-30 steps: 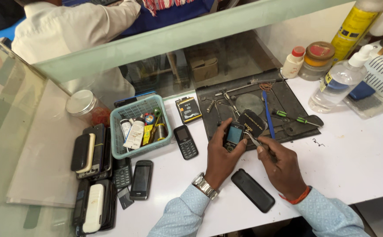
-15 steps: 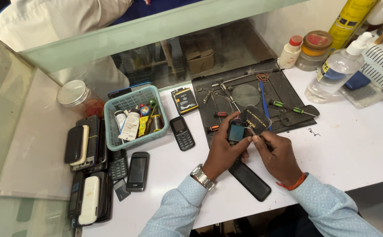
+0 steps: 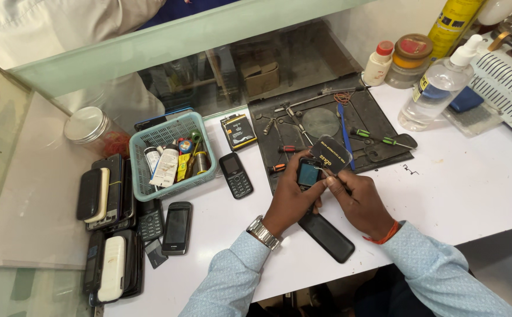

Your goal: The person repeatedly opens and closes a black feature phone, detaching and reattaching the back cover and battery. They also use a small metal tool to pry at the phone's edges and seams.

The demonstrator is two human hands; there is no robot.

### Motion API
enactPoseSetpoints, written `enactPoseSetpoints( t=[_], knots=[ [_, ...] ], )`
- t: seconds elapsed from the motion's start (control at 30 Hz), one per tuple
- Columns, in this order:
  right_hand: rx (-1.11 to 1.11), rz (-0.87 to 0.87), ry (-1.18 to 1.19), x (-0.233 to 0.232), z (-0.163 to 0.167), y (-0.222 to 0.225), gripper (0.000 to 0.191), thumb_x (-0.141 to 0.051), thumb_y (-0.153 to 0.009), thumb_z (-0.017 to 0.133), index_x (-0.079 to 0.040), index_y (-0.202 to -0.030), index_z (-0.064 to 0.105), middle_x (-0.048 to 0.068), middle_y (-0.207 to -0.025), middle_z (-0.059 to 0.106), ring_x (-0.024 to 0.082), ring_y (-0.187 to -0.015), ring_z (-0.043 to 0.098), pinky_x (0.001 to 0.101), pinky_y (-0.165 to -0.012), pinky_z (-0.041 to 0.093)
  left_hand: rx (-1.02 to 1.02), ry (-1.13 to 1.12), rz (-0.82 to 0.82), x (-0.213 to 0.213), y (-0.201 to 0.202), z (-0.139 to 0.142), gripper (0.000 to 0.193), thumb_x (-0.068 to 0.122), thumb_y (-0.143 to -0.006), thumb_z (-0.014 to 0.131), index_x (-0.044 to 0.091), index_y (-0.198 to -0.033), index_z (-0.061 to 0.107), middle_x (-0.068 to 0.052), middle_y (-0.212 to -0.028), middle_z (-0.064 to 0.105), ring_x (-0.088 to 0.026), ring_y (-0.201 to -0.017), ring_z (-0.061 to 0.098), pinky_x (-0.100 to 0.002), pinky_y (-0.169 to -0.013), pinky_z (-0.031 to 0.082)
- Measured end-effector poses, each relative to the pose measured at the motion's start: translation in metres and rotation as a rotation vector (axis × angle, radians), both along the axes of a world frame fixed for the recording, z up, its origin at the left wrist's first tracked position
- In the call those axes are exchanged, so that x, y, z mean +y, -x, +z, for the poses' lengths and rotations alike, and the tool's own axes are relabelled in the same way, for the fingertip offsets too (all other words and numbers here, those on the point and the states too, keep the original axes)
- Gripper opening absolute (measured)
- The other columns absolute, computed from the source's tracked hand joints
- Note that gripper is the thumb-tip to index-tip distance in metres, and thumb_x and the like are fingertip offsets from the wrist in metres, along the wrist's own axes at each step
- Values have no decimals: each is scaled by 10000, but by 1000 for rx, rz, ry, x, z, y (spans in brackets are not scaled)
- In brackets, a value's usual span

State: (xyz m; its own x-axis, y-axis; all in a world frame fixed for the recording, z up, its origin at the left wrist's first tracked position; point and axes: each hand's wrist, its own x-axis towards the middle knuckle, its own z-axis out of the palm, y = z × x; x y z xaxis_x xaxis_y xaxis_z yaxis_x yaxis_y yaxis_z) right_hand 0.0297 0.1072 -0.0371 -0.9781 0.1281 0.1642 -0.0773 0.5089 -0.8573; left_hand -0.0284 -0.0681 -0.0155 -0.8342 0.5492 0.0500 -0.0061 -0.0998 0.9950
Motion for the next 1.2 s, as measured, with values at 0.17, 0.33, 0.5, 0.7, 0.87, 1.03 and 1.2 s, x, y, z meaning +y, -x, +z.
enactPoseSetpoints(
  t=[0.17, 0.33, 0.5, 0.7, 0.87, 1.03, 1.2],
  knots=[
    [-168, 110, 329, 6, -1, 5, 282, -272, -1019, 528, -32, -980, 670, -15, -722, 606, 66, -606, 472, 251, -540, 416, -68, -105, -67, -4, 9, -8, 569, 185, -975, 620, 75, -1494, 412, -104, -1052, 686, -140, -736, 690, -284, -531, 572],
    [-164, 97, 313, 14, -6, 12, 392, -323, -1052, 507, -3, -936, 702, -11, -668, 572, 67, -576, 450, 244, -539, 403, -203, -152, -109, -4, 16, -16, 580, 507, -1055, 373, 21, -1318, 549, -104, -1039, 722, -144, -751, 672, -285, -595, 578],
    [-79, 75, 247, 9, -7, 9, 412, -320, -1037, 542, 11, -878, 730, 3, -595, 551, 62, -534, 446, 255, -510, 400, -239, -93, -151, -6, 16, -22, 647, 580, -1089, 357, 1, -1102, 647, -85, -886, 666, -127, -702, 629, -263, -630, 554],
    [10, 58, 61, 2, 4, 5, 400, -355, -1010, 543, -29, -907, 751, 6, -667, 705, 97, -589, 619, 289, -569, 501, -283, -19, -70, -5, 16, -26, 591, 576, -1064, 388, 45, -1154, 632, -38, -909, 640, -96, -774, 612, -255, -665, 522],
    [-35, 91, -73, -1, 13, 1, 480, -418, -1029, 486, -42, -832, 709, 72, -635, 668, 186, -591, 643, 353, -595, 507, -269, -12, -79, -4, 13, -27, 630, 602, -1052, 319, 79, -1178, 647, -41, -880, 638, -96, -747, 605, -253, -629, 505],
    [37, 109, -179, -4, 16, -1, 491, -426, -1050, 433, -48, -819, 644, 97, -635, 657, 232, -576, 657, 380, -574, 498, -254, 0, -86, -4, 11, -30, 636, 604, -1066, 302, 80, -1176, 644, -39, -901, 635, -95, -761, 596, -253, -641, 510],
    [-4, 100, -180, -6, 18, -2, 482, -446, -1021, 473, -50, -792, 627, 94, -577, 631, 255, -494, 640, 398, -508, 475, -224, -118, -174, -4, 13, -27, 644, 591, -1090, 302, 56, -1163, 654, -37, -971, 643, -88, -879, 619, -250, -750, 529]
  ],
)
